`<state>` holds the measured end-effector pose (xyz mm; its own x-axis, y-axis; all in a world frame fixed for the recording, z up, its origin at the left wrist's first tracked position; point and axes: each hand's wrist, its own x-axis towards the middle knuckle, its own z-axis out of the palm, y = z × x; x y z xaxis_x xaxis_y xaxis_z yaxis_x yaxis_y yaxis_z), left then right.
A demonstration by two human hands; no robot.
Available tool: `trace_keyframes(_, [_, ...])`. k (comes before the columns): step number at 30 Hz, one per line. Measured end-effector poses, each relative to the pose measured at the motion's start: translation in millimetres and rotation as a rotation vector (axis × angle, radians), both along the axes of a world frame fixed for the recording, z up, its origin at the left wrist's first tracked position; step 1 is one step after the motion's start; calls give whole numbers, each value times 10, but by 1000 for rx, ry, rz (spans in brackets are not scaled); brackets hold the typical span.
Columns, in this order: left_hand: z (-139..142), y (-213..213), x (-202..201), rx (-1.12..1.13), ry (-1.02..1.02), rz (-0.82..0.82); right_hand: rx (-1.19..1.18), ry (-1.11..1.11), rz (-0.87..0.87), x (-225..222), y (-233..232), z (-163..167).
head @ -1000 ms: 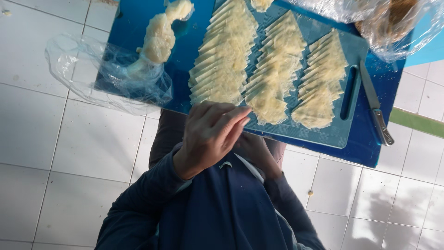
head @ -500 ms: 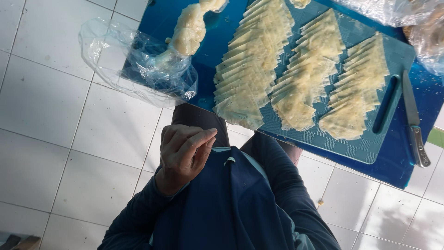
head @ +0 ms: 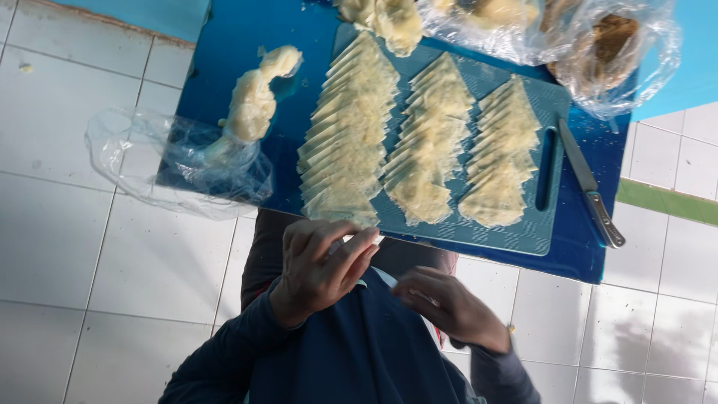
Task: The person sits at a low table and folds thin dough sheets one at a time into triangular shapes, placing each folded wrapper onto a cutting board in one of several growing stacks. They occasionally reach into a plastic bag of dough sheets and rearrange the stacks on the board.
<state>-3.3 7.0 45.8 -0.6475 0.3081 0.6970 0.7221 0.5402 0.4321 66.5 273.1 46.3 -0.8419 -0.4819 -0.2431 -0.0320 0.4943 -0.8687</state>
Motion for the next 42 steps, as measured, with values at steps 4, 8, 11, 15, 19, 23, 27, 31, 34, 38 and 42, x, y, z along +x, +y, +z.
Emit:
trace_keyframes(4, [41, 254, -162, -121, -95, 114, 71, 423, -250, -25, -47, 605])
trace_keyframes(8, [54, 374, -294, -186, -121, 177, 302, 796, -392, -381, -272, 588])
trace_keyframes(11, [68, 396, -296, -169, -142, 178, 354, 838, -396, -584, -418, 499])
trace_keyframes(15, [81, 412, -312, -162, -128, 184, 383, 841, -424, -713, -516, 454])
trace_keyframes(19, [85, 428, -341, -139, -134, 190, 409, 870, -456, -734, -529, 427])
trace_keyframes(23, [81, 444, -346, -131, -130, 185, 422, 878, -456, -734, -502, 402])
trace_keyframes(27, [69, 449, -360, -138, -105, 181, 377, 799, -478, -746, -487, 443])
trace_keyframes(31, [54, 445, -374, -157, -100, 188, 396, 820, -391, -745, -499, 522])
trace_keyframes(34, [46, 446, -375, -161, -98, 191, 464, 881, -372, -745, -534, 527])
trace_keyframes(38, [46, 438, -360, -138, -112, 182, 476, 894, -438, -765, -536, 473])
trace_keyframes(42, [31, 427, -355, -158, -133, 163, 345, 785, -516, -792, -460, 416])
